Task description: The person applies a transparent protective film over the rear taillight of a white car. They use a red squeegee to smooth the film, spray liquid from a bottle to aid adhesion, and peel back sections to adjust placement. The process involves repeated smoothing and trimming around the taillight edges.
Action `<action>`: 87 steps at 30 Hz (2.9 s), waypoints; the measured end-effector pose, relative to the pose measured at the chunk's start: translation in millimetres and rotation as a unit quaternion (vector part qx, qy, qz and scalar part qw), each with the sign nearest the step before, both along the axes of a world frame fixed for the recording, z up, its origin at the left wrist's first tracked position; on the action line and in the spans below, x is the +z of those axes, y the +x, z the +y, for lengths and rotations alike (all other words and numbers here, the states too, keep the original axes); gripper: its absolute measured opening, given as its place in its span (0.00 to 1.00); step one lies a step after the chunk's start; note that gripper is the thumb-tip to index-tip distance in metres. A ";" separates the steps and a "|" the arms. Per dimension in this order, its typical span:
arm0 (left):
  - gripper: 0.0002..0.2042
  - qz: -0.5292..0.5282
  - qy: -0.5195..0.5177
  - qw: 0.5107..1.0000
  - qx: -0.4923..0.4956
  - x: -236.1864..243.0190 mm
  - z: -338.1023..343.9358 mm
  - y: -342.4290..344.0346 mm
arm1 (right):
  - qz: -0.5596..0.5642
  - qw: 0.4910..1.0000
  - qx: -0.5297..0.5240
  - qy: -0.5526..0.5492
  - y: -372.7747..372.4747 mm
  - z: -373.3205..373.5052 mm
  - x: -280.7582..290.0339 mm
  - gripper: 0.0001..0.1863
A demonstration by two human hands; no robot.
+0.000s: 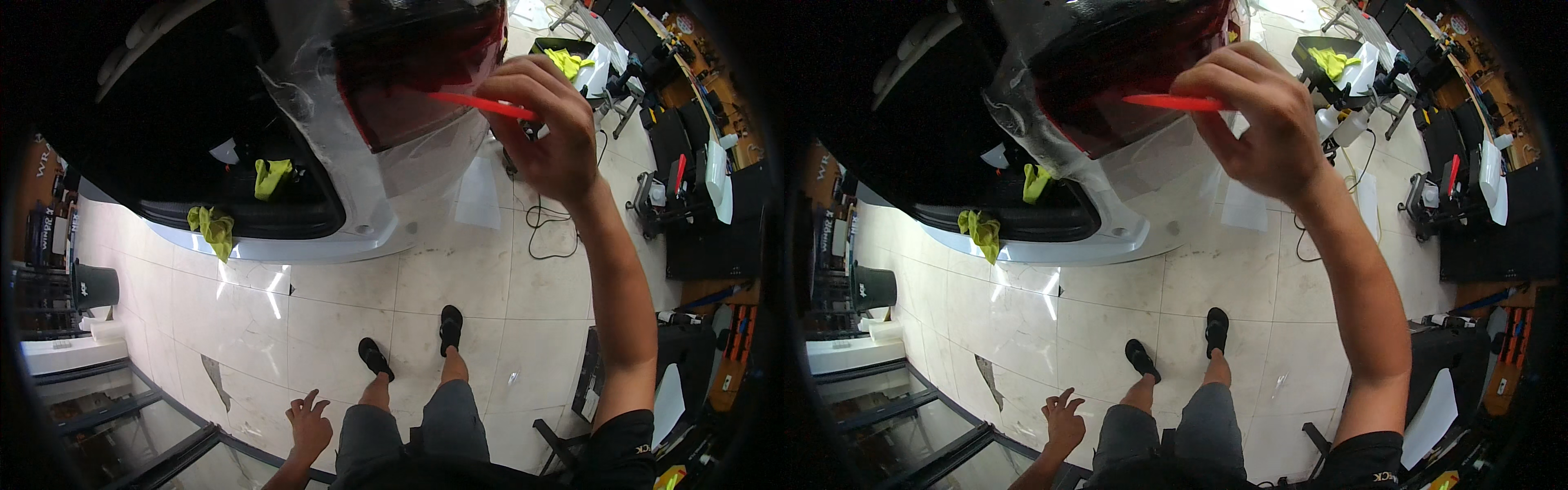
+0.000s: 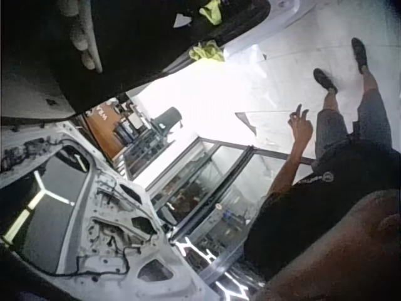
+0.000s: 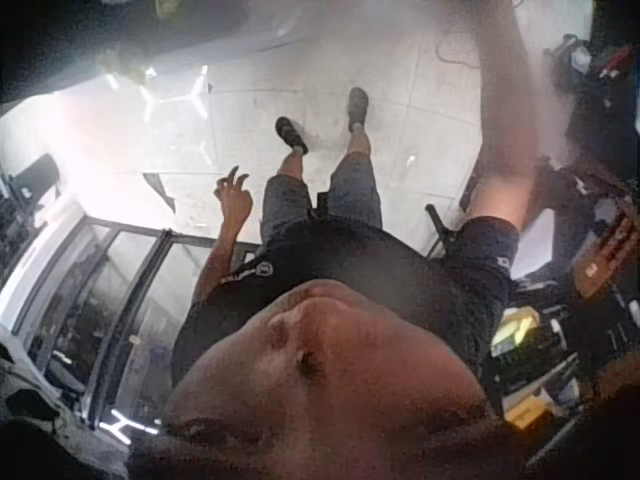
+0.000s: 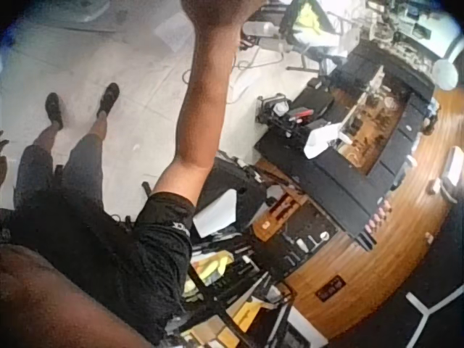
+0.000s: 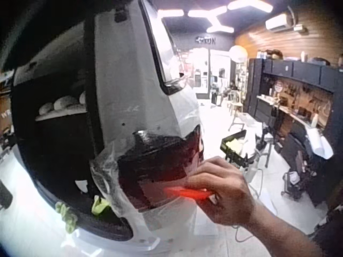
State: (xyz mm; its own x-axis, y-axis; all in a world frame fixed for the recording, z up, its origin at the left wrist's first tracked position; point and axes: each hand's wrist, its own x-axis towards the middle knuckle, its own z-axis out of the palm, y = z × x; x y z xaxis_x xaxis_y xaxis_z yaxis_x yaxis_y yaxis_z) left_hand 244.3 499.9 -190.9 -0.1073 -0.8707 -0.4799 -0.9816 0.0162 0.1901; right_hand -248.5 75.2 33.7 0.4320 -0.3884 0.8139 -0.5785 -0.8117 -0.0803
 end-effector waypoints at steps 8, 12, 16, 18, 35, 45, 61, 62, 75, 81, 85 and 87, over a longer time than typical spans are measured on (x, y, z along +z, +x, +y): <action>0.25 -0.012 0.003 0.999 0.035 -8.4 19.0 -30.8 | 0.144 0.989 -0.027 -0.022 11.8 -0.6 -19.6 0.15; 0.25 -0.019 -0.018 0.998 0.054 9.7 13.0 -68.6 | 0.178 0.984 -0.007 -0.025 10.7 0.4 -16.2 0.17; 0.26 -0.025 -0.046 0.994 0.096 20.1 18.1 -102.4 | 0.082 0.995 0.012 0.057 -14.9 -2.9 28.2 0.15; 0.26 -0.015 -0.050 0.993 0.105 22.7 15.6 -115.9 | 0.091 0.995 -0.005 0.028 -16.4 -8.9 27.7 0.14; 0.26 0.261 0.237 0.916 0.191 2.0 30.7 -196.3 | -0.094 0.968 -0.073 0.222 -52.8 65.8 2.4 0.20; 0.33 0.089 0.179 0.967 0.161 37.3 -92.8 -204.7 | -0.407 0.892 -0.128 0.148 9.7 26.1 -4.9 0.39; 0.27 0.221 0.183 0.868 0.406 50.5 -54.0 -463.5 | -0.443 0.844 -0.098 0.287 -118.1 -77.8 -41.7 0.25; 0.27 0.222 0.183 0.864 0.412 49.0 -55.3 -466.8 | -0.407 0.869 -0.058 0.277 -110.2 -63.1 -31.7 0.26; 0.27 0.154 0.191 0.904 0.349 30.7 -83.1 -437.9 | -0.289 0.927 -0.010 0.240 -122.8 -77.7 -15.6 0.31; 0.27 0.175 0.144 0.912 0.341 13.6 -117.2 -414.3 | -0.221 0.965 -0.029 0.138 -118.8 -107.1 13.0 0.29; 0.30 0.195 0.168 0.911 0.324 5.6 -116.6 -399.7 | -0.210 0.971 -0.035 0.104 -128.0 -140.7 16.8 0.25; 0.31 0.187 0.189 0.916 0.300 1.8 -121.4 -390.9 | -0.213 0.972 -0.037 0.091 -127.6 -147.0 13.0 0.25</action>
State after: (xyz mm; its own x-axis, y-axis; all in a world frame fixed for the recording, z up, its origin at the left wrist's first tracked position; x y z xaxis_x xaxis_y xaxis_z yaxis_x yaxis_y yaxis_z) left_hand -146.5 378.4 -189.2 0.1176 -0.6064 -0.7864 -0.6573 -0.6411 0.3961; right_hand -376.0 -71.7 46.7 0.0366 -0.5591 0.8283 -0.5172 -0.7198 -0.4630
